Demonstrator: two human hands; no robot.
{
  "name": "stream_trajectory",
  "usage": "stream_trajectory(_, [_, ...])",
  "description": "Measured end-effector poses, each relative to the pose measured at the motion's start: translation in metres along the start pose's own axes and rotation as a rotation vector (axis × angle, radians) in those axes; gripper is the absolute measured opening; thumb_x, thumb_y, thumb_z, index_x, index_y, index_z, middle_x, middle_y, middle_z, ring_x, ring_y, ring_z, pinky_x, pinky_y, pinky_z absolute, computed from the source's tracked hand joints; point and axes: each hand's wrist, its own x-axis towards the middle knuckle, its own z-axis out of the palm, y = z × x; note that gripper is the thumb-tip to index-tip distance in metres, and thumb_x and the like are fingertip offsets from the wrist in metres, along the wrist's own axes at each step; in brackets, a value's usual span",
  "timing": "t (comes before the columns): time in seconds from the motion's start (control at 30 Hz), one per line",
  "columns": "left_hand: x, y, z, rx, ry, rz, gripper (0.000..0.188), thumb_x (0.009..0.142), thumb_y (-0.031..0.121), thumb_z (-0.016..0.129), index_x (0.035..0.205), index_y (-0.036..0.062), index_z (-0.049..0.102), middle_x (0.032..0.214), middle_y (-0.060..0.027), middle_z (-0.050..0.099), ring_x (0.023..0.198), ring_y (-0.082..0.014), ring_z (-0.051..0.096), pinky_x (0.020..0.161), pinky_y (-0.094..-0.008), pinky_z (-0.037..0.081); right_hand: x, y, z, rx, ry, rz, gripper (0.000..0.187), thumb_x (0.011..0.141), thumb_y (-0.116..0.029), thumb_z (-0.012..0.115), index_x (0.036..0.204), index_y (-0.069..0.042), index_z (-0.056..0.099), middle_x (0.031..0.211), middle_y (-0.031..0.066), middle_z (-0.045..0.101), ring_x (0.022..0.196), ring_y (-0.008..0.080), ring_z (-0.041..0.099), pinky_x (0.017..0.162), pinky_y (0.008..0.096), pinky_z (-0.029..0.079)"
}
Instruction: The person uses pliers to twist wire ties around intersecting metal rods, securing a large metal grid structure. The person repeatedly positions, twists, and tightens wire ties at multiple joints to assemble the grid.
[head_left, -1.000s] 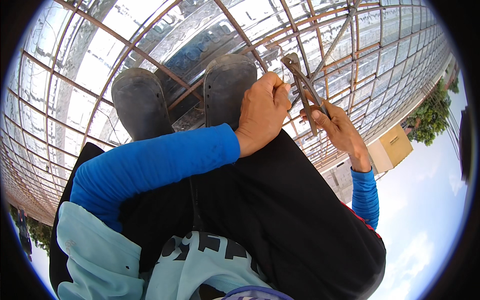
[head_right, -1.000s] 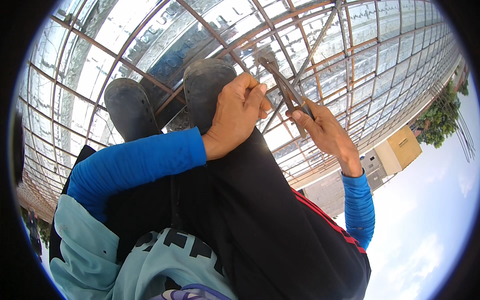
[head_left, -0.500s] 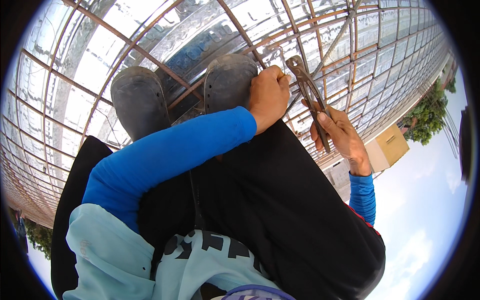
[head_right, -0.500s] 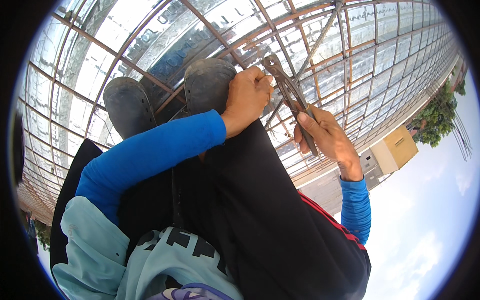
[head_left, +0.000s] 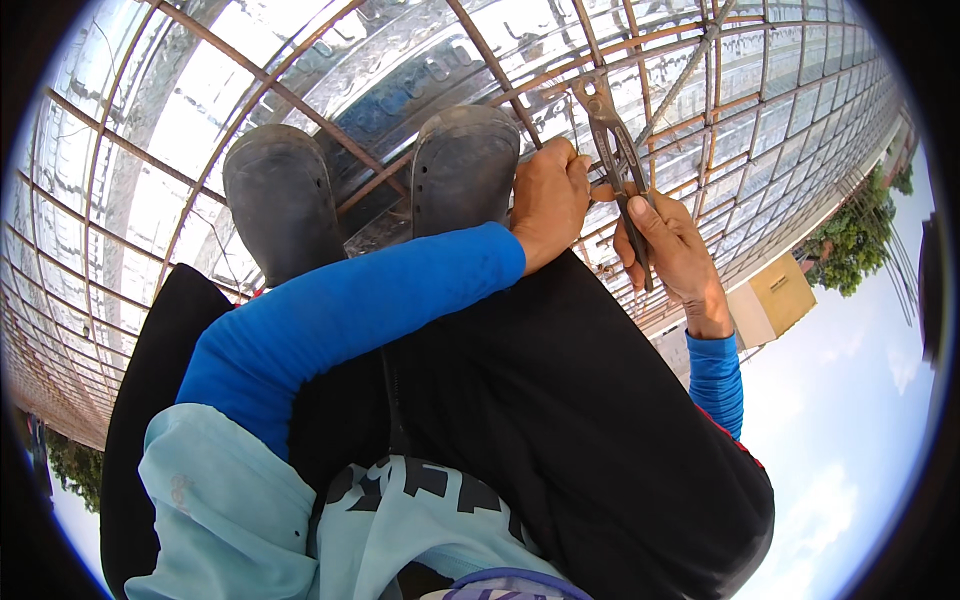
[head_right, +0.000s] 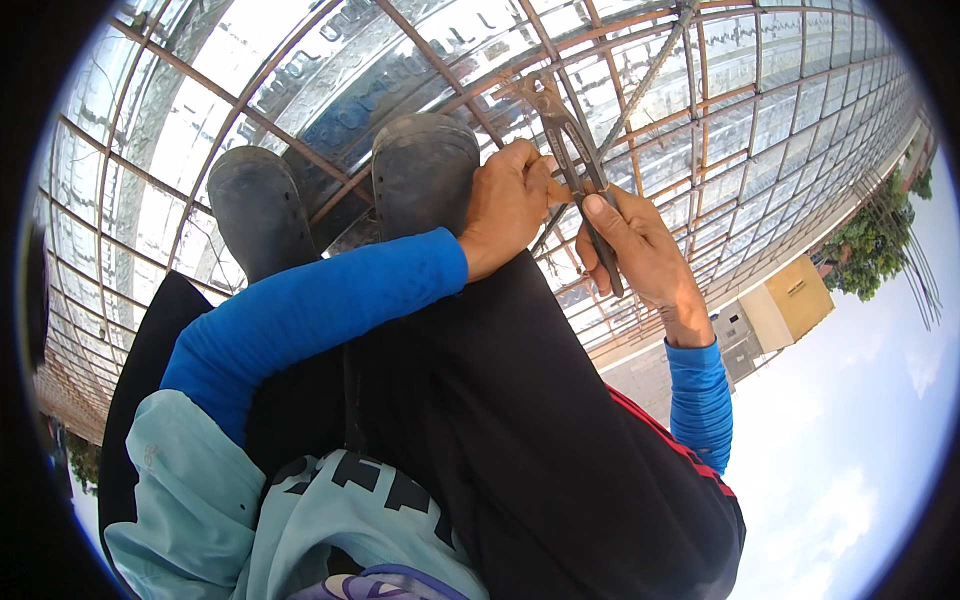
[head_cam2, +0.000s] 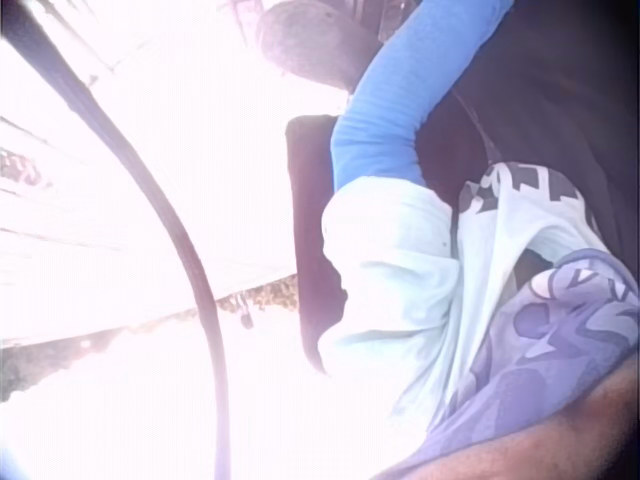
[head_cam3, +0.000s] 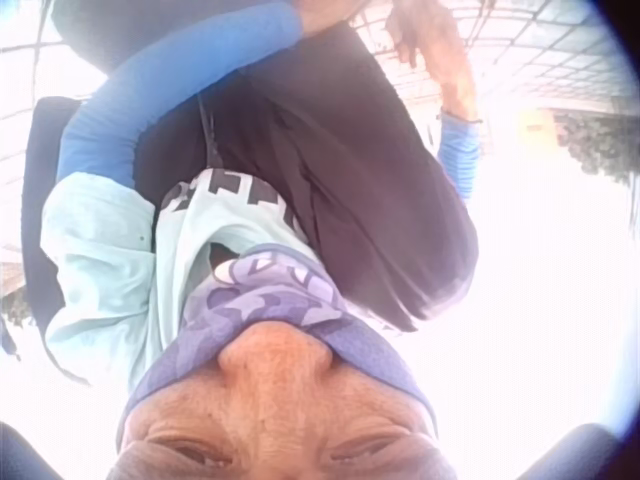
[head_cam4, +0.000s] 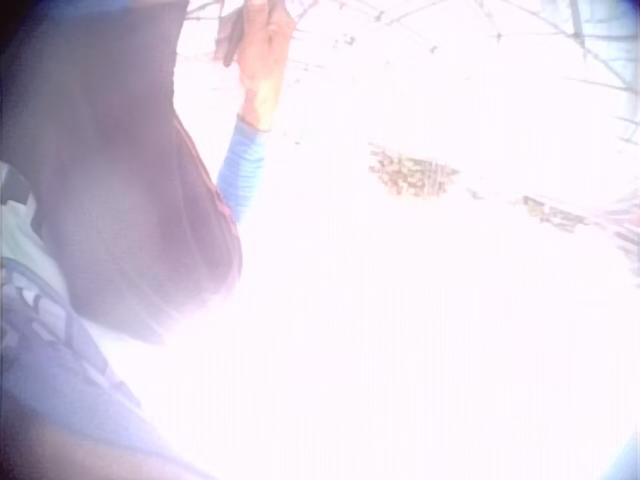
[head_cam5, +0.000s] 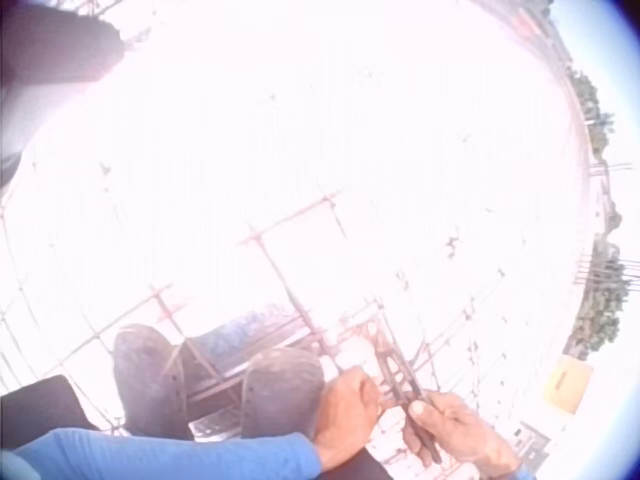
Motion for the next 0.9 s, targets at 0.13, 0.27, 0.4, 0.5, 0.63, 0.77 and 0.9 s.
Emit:
stream_trajectory(0.13, [-0.002, -0.001, 0.002, -0.092, 0.052, -0.003, 0.024, 0.101, 0.017, 0.065, 0.088, -0.0026, 0.062, 0.079, -0.0285, 0.068, 0.078, -0.0489, 0.068, 0.072, -0.0539, 0.051, -0.003, -0.009, -0.007, -0.091, 0.043, -0.028, 0.057, 0.114, -0.045, 0.047, 0.138, 0.005, 0.060, 0.073, 0.0059, 0.065, 0.054, 0.0109, 0.061, 0.048, 0.0245, 0.049])
stream_trajectory(0.27, [-0.007, 0.003, -0.001, -0.107, 0.032, -0.046, 0.024, 0.101, 0.019, 0.066, 0.087, -0.0014, 0.063, 0.078, -0.0267, 0.068, 0.075, -0.0469, 0.068, 0.070, -0.0519, 0.051, -0.013, -0.005, -0.015, -0.315, 0.173, -0.024, 0.057, 0.112, -0.049, 0.049, 0.128, 0.003, 0.067, 0.085, 0.0112, 0.073, 0.073, 0.0165, 0.070, 0.061, 0.0300, 0.054])
stream_trajectory(0.4, [-0.014, 0.012, 0.000, -0.112, -0.035, -0.028, 0.028, 0.104, 0.018, 0.063, 0.087, -0.0030, 0.064, 0.077, -0.0171, 0.072, 0.070, -0.0256, 0.070, 0.066, -0.0394, 0.054, -0.016, 0.009, -0.021, -0.457, 0.146, -0.070, 0.051, 0.111, -0.043, 0.055, 0.137, 0.000, 0.065, 0.083, 0.0115, 0.067, 0.076, 0.0190, 0.062, 0.069, 0.0370, 0.050])
stream_trajectory(0.5, [-0.016, 0.019, -0.001, -0.123, -0.072, -0.054, 0.030, 0.106, 0.018, 0.062, 0.087, -0.0042, 0.064, 0.077, -0.0129, 0.074, 0.069, -0.0159, 0.072, 0.063, -0.0335, 0.056, -0.011, -0.003, -0.020, -0.561, 0.150, 0.017, 0.052, 0.109, -0.035, 0.061, 0.150, -0.003, 0.057, 0.078, 0.0081, 0.056, 0.071, 0.0181, 0.049, 0.066, 0.0381, 0.045])
stream_trajectory(0.63, [-0.021, 0.025, -0.001, -0.195, -0.094, -0.107, 0.030, 0.106, 0.018, 0.062, 0.087, -0.0045, 0.065, 0.079, -0.0132, 0.074, 0.070, -0.0163, 0.073, 0.062, -0.0331, 0.056, -0.006, -0.003, -0.020, -0.659, 0.195, -0.125, 0.052, 0.109, -0.031, 0.061, 0.154, -0.005, 0.054, 0.081, 0.0103, 0.056, 0.072, 0.0197, 0.052, 0.069, 0.0394, 0.046])
stream_trajectory(0.77, [-0.026, 0.026, 0.005, -0.188, -0.099, -0.105, 0.029, 0.105, 0.018, 0.063, 0.087, -0.0038, 0.066, 0.076, -0.0128, 0.074, 0.069, -0.0159, 0.073, 0.062, -0.0328, 0.055, -0.007, -0.013, -0.020, -0.749, 0.220, -0.193, 0.052, 0.109, -0.026, 0.062, 0.156, -0.007, 0.052, 0.091, 0.0138, 0.060, 0.078, 0.0248, 0.058, 0.074, 0.0414, 0.049])
stream_trajectory(0.9, [-0.029, 0.019, 0.015, -0.171, -0.075, -0.069, 0.027, 0.104, 0.018, 0.064, 0.087, -0.0031, 0.067, 0.072, -0.0121, 0.073, 0.067, -0.0156, 0.073, 0.061, -0.0324, 0.055, -0.005, -0.020, -0.022, -0.848, 0.202, -0.225, 0.052, 0.108, -0.025, 0.062, 0.156, -0.008, 0.052, 0.092, 0.0153, 0.059, 0.078, 0.0284, 0.058, 0.074, 0.0429, 0.048])
